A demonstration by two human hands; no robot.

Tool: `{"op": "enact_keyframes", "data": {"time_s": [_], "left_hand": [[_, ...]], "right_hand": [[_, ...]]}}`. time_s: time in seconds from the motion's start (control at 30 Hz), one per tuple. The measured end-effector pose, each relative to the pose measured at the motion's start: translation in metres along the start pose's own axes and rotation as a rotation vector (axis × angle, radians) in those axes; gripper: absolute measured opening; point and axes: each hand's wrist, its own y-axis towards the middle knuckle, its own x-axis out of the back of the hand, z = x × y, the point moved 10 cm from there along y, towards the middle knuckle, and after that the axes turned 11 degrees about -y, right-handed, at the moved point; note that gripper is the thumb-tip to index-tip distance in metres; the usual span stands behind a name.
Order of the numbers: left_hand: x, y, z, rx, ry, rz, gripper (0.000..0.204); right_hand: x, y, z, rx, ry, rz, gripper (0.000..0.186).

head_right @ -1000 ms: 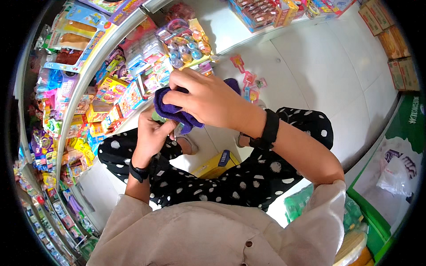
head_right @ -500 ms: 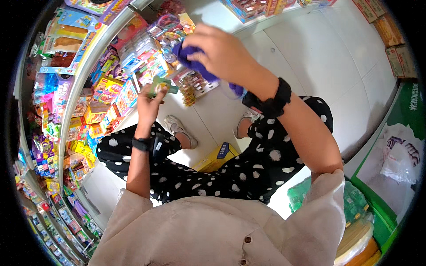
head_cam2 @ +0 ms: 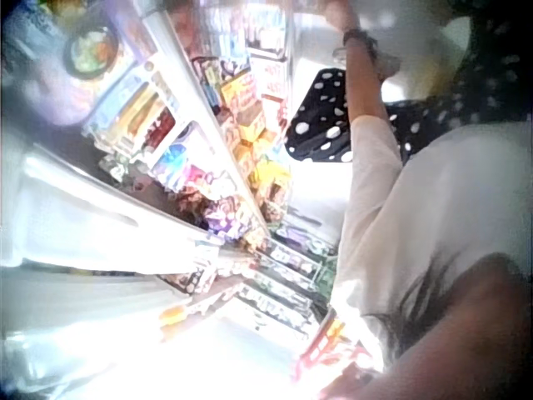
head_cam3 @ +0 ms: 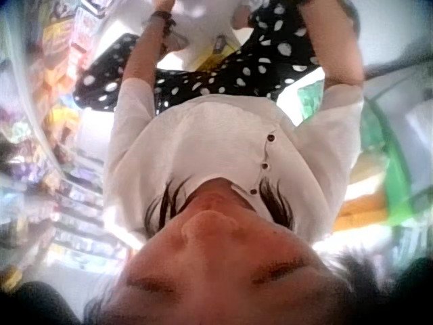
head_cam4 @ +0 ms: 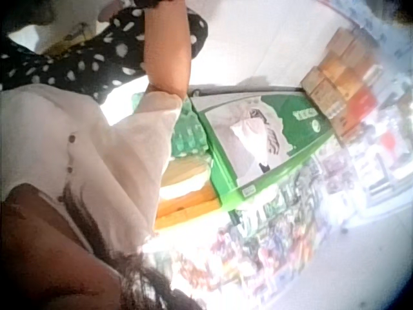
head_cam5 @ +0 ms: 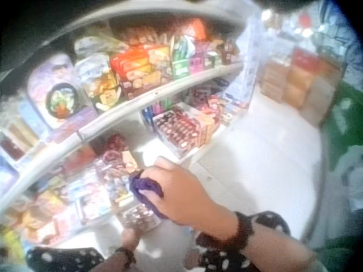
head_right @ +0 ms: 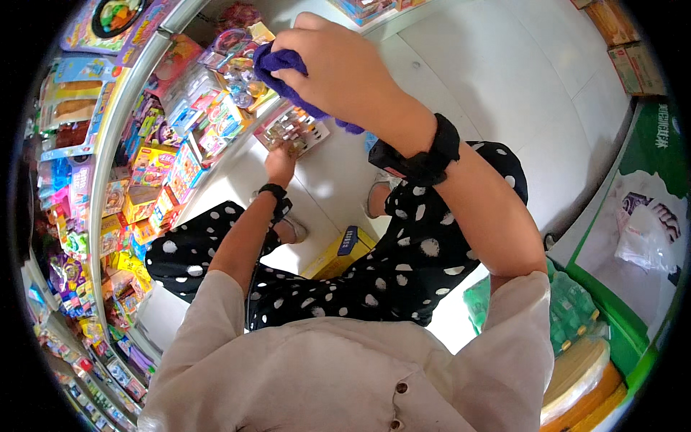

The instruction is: The person sits on the floor in front of a low display shelf and wipes the surface with a purple cloth. They pick up various small packaged items, such as candies and toys, wipe them individually, and place them back on the shelf.

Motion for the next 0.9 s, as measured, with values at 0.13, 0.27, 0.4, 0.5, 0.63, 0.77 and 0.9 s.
{"op": "enact_keyframes", "data": {"time_s": [0.13,0.27,0.4,0.5,0.63,0.77,0.9], "left_hand": [[0.010,0.017,0.017,0.030,0.022,-0.098,0.031],[0.004,0.027,0.031,0.077,0.008,-0.059,0.033],[-0.008,0.031,0.040,0.059,0.013,-0.018,0.033],[-0.020,0.037,0.046,0.079,0.017,0.080,0.042],[-0.026,0.039,0.031,0.088,0.124,0.088,0.052],[-0.020,0.035,-0.001,-0.063,0.328,0.050,0.057],[-0.035,0.021,-0.015,-0.270,0.639,0.025,0.061]], "right_hand": [[-0.002,-0.004,-0.008,-0.026,-0.008,0.048,0.021],[-0.005,-0.005,-0.013,-0.030,-0.030,0.073,0.021],[-0.005,-0.004,-0.009,-0.048,-0.012,0.092,0.022],[-0.006,-0.003,-0.011,-0.052,-0.010,0.103,0.022],[-0.007,-0.004,-0.014,-0.046,-0.026,0.099,0.022],[-0.006,-0.004,-0.013,-0.037,-0.020,0.082,0.022],[-0.005,-0.003,-0.011,-0.023,-0.020,0.064,0.021]]}}
